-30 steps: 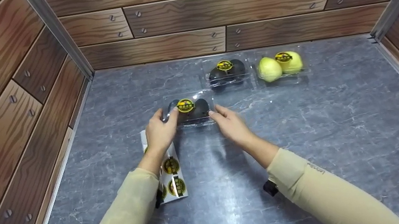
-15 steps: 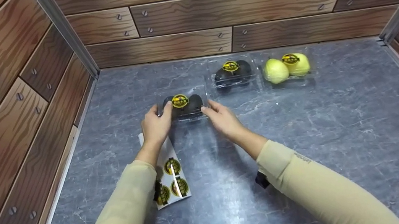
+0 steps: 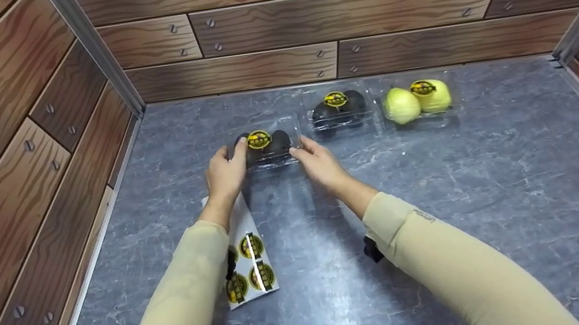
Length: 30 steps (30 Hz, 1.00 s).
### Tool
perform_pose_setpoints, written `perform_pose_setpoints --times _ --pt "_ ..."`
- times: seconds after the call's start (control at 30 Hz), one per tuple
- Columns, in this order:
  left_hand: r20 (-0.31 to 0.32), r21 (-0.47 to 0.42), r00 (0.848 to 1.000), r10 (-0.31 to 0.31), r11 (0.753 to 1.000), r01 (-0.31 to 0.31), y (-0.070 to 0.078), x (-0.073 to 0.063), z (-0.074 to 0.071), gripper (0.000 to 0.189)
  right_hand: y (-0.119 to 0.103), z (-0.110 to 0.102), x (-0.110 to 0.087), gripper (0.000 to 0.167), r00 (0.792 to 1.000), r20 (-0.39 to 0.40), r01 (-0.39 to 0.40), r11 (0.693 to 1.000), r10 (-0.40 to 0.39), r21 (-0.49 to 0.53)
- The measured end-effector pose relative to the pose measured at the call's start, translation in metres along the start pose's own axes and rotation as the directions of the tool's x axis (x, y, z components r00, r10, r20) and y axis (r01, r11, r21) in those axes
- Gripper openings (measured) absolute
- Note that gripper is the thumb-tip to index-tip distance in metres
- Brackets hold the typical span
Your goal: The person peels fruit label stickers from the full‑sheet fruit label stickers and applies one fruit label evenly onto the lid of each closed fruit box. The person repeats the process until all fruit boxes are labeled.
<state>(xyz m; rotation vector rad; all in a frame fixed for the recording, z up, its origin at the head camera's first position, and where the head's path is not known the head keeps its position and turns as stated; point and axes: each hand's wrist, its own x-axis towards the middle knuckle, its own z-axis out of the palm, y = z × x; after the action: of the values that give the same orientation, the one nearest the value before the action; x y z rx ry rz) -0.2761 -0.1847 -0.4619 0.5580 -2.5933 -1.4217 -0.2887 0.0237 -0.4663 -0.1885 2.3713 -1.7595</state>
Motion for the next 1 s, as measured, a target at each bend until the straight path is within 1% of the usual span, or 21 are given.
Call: perform_pose_setpoints --times 0.13,0.27,0.43,0.6,0.67,0.73,0.8,1.0 --pt "-0.011 -0.012 1.000 -0.001 1.000 0.001 0.000 0.003 -0.001 0.081 0.000 0.002 0.005 0.066 1.000 0.008 0.014 1.000 -0.014 0.022" --pt "-0.012 -0.010 1.000 0.013 1.000 -0.013 0.001 0.001 -0.003 0.079 -0.001 0.003 0.005 0.065 1.000 -0.003 0.026 0.999 -0.026 0.027" --pt "-0.013 -0.009 0.999 0.029 1.000 -0.029 0.003 -0.002 -0.005 0.078 0.001 0.001 0.000 0.062 0.999 -0.024 0.021 1.000 -0.021 -0.013" --pt "-0.035 0.010 0.997 0.075 0.997 -0.075 0.003 -0.006 -0.005 0.069 0.004 -0.003 -0.005 0.062 0.999 -0.024 0.023 0.999 -0.024 -0.037" --pt "-0.038 0.010 0.996 0.082 0.997 -0.082 0.003 -0.007 -0.005 0.068 0.004 -0.003 -0.006 0.062 0.999 -0.022 0.026 0.999 -0.027 -0.039" --pt "-0.034 0.008 0.996 0.077 0.997 -0.076 0.003 -0.008 -0.005 0.069 0.005 -0.002 -0.007 0.062 0.999 -0.021 0.029 0.999 -0.030 -0.042" --pt "-0.023 0.007 0.998 0.064 0.998 -0.064 0.002 -0.009 -0.004 0.074 0.005 -0.002 -0.008 0.062 0.999 -0.021 0.028 0.999 -0.029 -0.044" --pt "0.000 0.012 0.999 0.033 0.999 -0.033 0.001 -0.007 0.000 0.082 0.005 -0.001 -0.009 0.063 0.999 -0.034 0.014 0.999 -0.016 -0.047"
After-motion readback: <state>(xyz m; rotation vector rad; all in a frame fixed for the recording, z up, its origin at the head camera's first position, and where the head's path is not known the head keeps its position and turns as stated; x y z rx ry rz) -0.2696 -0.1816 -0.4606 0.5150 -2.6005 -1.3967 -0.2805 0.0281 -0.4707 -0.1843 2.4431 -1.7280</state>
